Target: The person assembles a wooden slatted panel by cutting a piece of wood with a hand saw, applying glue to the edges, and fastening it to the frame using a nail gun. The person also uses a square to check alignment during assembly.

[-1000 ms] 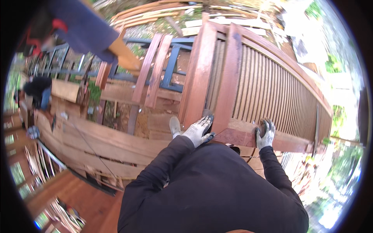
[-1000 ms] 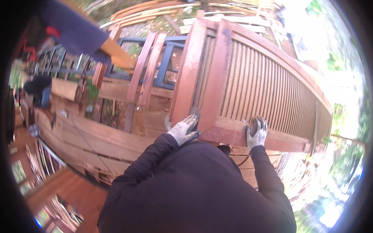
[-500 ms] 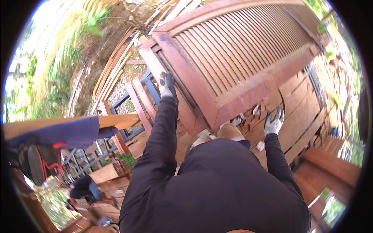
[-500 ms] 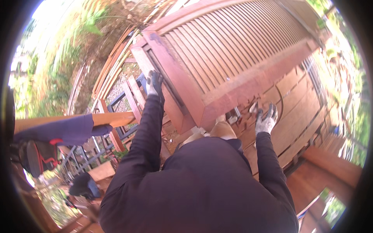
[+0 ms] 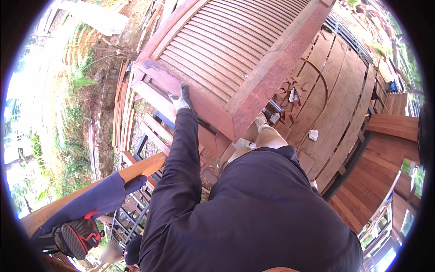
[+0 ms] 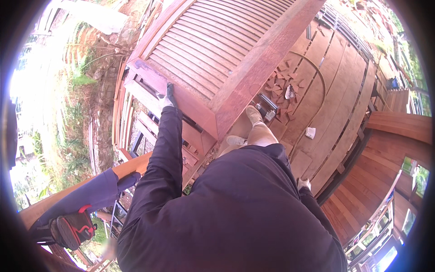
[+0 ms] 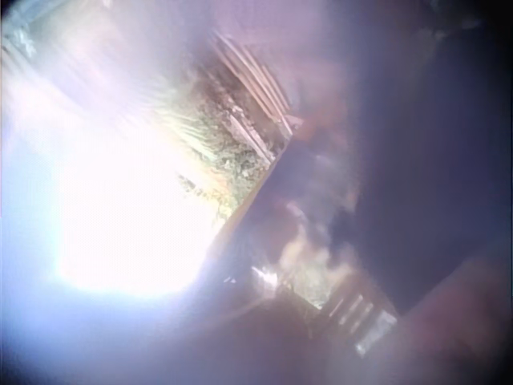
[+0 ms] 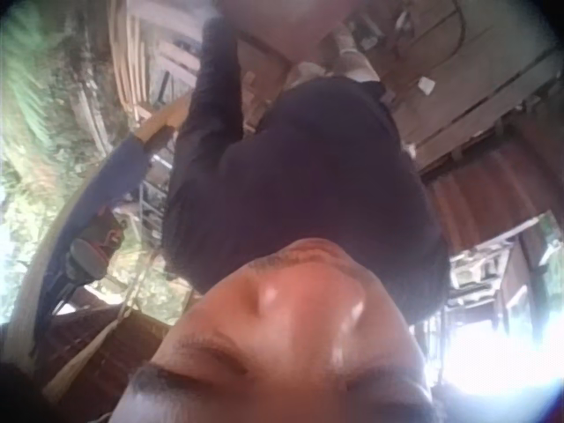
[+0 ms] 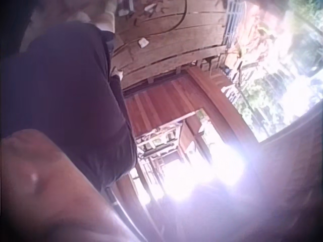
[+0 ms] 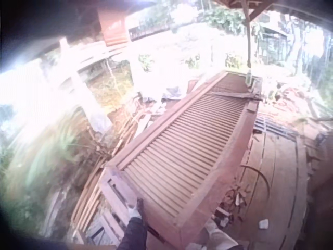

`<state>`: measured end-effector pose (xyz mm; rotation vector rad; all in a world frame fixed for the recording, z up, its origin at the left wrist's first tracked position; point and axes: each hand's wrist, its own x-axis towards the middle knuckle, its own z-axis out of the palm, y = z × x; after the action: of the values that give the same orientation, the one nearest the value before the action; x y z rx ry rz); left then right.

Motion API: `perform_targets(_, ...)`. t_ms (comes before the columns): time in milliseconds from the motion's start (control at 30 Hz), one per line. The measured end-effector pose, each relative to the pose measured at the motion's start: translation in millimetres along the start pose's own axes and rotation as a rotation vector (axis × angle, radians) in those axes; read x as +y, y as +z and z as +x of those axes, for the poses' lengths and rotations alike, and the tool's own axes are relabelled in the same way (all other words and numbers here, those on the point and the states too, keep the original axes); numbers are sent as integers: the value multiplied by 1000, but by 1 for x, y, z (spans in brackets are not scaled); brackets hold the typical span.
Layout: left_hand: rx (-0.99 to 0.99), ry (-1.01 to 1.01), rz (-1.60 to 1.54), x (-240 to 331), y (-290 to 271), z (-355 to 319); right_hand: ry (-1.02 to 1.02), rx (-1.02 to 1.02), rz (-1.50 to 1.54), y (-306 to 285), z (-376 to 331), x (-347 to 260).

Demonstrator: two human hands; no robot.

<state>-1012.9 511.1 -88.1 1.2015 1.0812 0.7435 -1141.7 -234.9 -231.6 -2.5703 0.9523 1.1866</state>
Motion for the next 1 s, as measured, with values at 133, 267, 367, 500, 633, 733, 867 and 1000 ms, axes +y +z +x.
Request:
perform_targets(133,-8,20,-145,-25,14,-41,-422,29,123,-36,-5,-117)
perform_targets(267,-22,29,-236,-44,2,-48,-1011,382,142,-107,-105,-252)
perform_targets(367,-40,81,-191,-27,7,-60,-1541,579,206,-144,-189,-319)
perform_targets(500,26,101,-12,-32,5,-57,-1971,470,108,-153,-262,-382)
perform_targets(633,15,76,44,-14,13,-69,-2009,282,-322,-128,-286,-412)
perform_targets(733,56,63,144,-2,16,-76,-1906,276,-605,-118,-290,-419)
perform_targets(867,82,88,192,1,19,-79,-1882,329,-648,-111,-291,-420)
perform_targets(1000,84,44,145,0,19,-79,-1846,382,-644,-100,-290,-419)
